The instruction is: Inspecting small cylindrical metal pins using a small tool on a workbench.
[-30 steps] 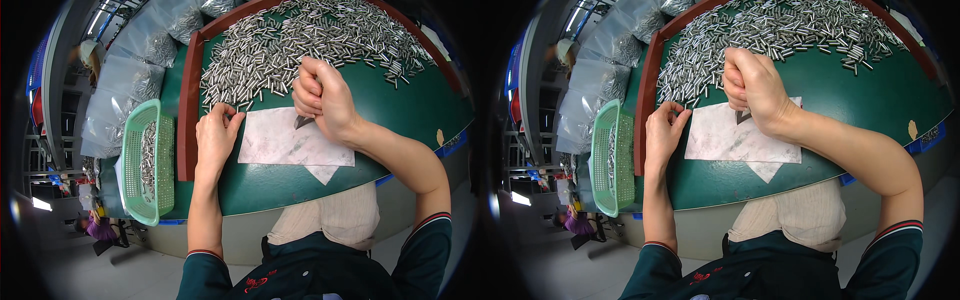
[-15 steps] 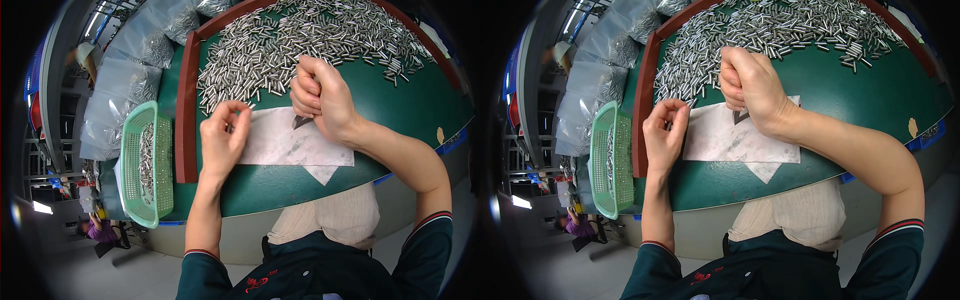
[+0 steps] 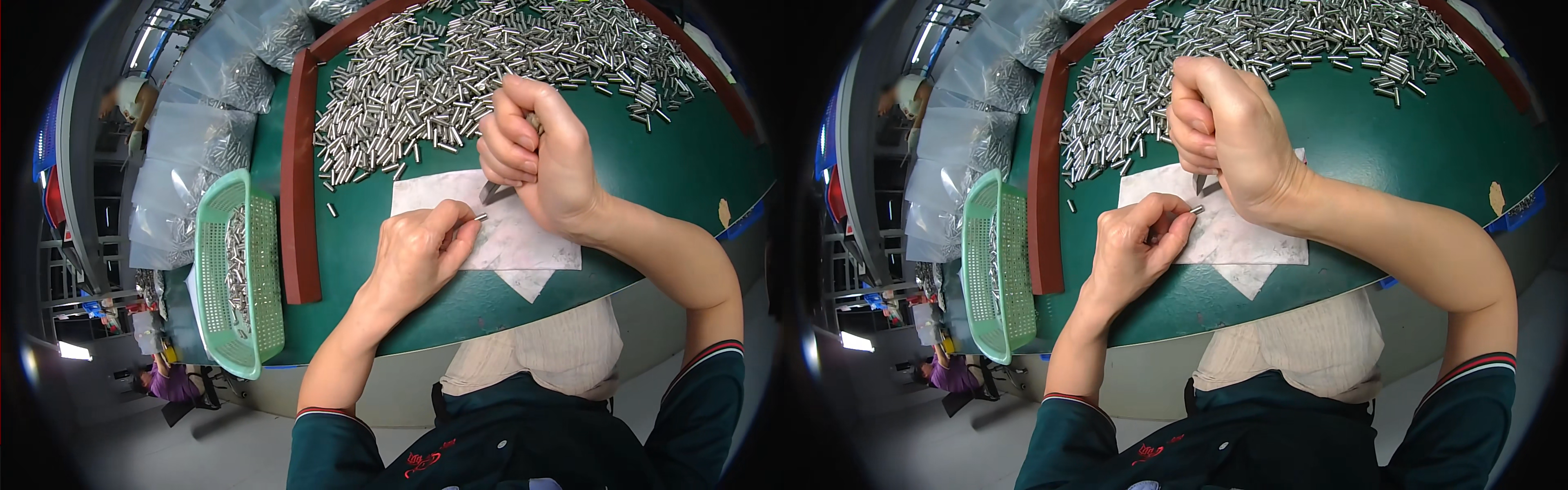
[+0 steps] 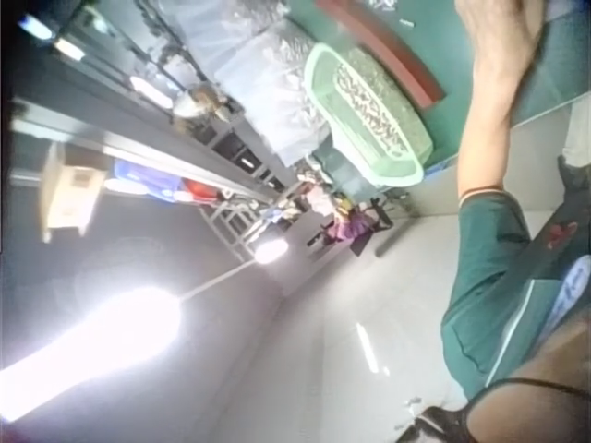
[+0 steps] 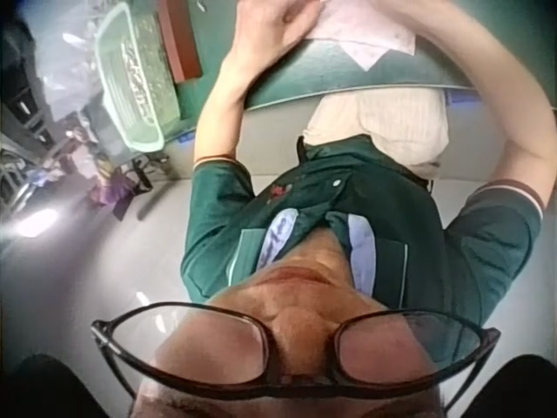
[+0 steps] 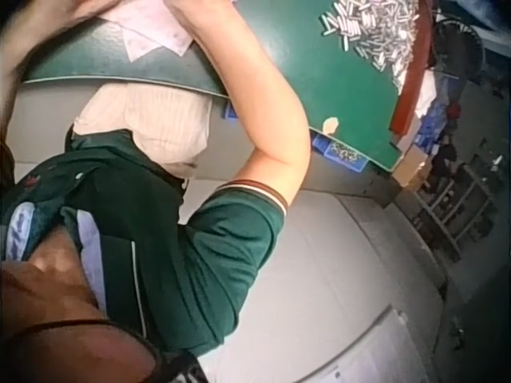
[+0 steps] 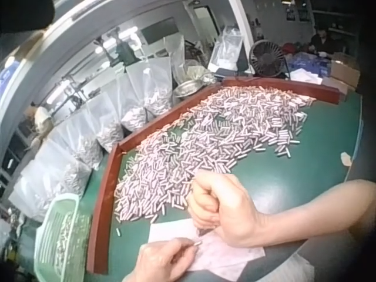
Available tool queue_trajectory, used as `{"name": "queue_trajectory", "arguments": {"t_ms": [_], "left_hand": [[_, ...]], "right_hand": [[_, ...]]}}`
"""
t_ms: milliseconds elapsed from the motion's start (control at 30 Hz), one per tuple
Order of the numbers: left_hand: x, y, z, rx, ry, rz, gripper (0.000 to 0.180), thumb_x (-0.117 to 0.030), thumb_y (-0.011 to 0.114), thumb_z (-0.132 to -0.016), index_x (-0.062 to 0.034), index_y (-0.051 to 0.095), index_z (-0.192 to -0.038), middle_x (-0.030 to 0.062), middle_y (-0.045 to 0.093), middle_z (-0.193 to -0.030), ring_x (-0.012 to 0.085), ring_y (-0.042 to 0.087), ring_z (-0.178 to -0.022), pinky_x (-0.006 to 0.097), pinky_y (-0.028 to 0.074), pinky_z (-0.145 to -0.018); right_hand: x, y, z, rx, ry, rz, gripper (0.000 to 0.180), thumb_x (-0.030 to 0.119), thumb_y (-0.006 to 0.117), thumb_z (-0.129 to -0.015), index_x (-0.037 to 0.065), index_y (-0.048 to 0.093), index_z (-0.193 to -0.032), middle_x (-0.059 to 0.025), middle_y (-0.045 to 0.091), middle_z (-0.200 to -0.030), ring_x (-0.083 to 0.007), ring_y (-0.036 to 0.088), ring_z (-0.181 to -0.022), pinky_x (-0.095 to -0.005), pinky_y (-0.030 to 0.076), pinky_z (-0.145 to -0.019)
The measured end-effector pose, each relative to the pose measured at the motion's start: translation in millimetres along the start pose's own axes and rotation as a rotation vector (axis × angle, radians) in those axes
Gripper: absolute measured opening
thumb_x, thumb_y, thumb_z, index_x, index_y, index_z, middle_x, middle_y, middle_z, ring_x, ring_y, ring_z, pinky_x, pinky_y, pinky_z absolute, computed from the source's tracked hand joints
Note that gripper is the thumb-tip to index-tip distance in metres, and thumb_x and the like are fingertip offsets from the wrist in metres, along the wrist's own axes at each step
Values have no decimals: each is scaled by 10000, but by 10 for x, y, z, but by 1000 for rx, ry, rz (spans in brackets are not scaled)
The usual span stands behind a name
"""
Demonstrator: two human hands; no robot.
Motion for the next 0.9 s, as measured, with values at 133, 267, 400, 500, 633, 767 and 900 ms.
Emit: {"name": "queue_trajectory", "arguments": {"t_ms": [133, 267, 400, 500, 633, 767, 900], "left_hand": [[14, -1, 4, -7, -28, 8, 96, -62, 639, -706, -51, 545, -721, 55, 525, -488, 178, 520, -407, 299, 385, -380], [14, -1, 0, -6, -57, 3, 96, -61, 640, -703, -53, 545, -720, 45, 490, -459, 170, 492, -385, 291, 370, -371], [18, 1, -5, -15, -46, 6, 99, -63, 642, -701, -54, 545, -717, 40, 470, -446, 171, 480, -376, 289, 365, -369], [27, 2, 6, -26, -53, 9, 102, -63, 644, -698, -56, 543, -711, 38, 460, -441, 169, 472, -372, 290, 361, -366], [44, 3, 13, -46, -71, -2, 102, -64, 644, -694, -57, 542, -704, 34, 448, -434, 166, 464, -366, 290, 356, -363], [46, 5, 12, -49, -84, -5, 98, -66, 640, -694, -58, 543, -701, 33, 443, -431, 166, 462, -365, 289, 355, -362], [42, 3, 10, -50, -89, -1, 96, -64, 640, -694, -58, 543, -698, 33, 444, -431, 167, 463, -364, 289, 356, -363]], "right_hand": [[-15, -4, 12, -18, 14, 21, 401, 264, 299, -894, 135, 255, -518, 33, 240, -405, -70, 167, -373, -231, 168, -385], [-43, -11, 45, -40, 40, 43, 399, 261, 308, -892, 136, 260, -516, 37, 245, -404, -64, 161, -374, -231, 163, -383], [-46, -9, 51, -42, 32, 26, 398, 260, 311, -890, 137, 260, -514, 39, 248, -404, -61, 158, -374, -229, 158, -380], [-45, 6, 69, -46, 38, 13, 402, 264, 313, -890, 138, 258, -513, 40, 246, -404, -60, 156, -375, -228, 155, -379], [-48, 6, 76, -40, 28, -4, 406, 271, 316, -891, 138, 257, -513, 40, 243, -403, -60, 156, -377, -228, 155, -380], [-67, 7, 62, -21, 36, -5, 409, 280, 319, -890, 138, 254, -513, 40, 239, -402, -61, 158, -379, -228, 156, -381], [-75, 6, 59, -8, 50, -19, 411, 289, 321, -889, 138, 252, -513, 40, 238, -402, -63, 159, -380, -229, 157, -382]]}}
Point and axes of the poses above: each hand's wrist, its own z-axis away from the middle knuckle, its own y-axis out of the palm, x = y × z, the point moved 5 cm from there along -z, towards the middle knuckle
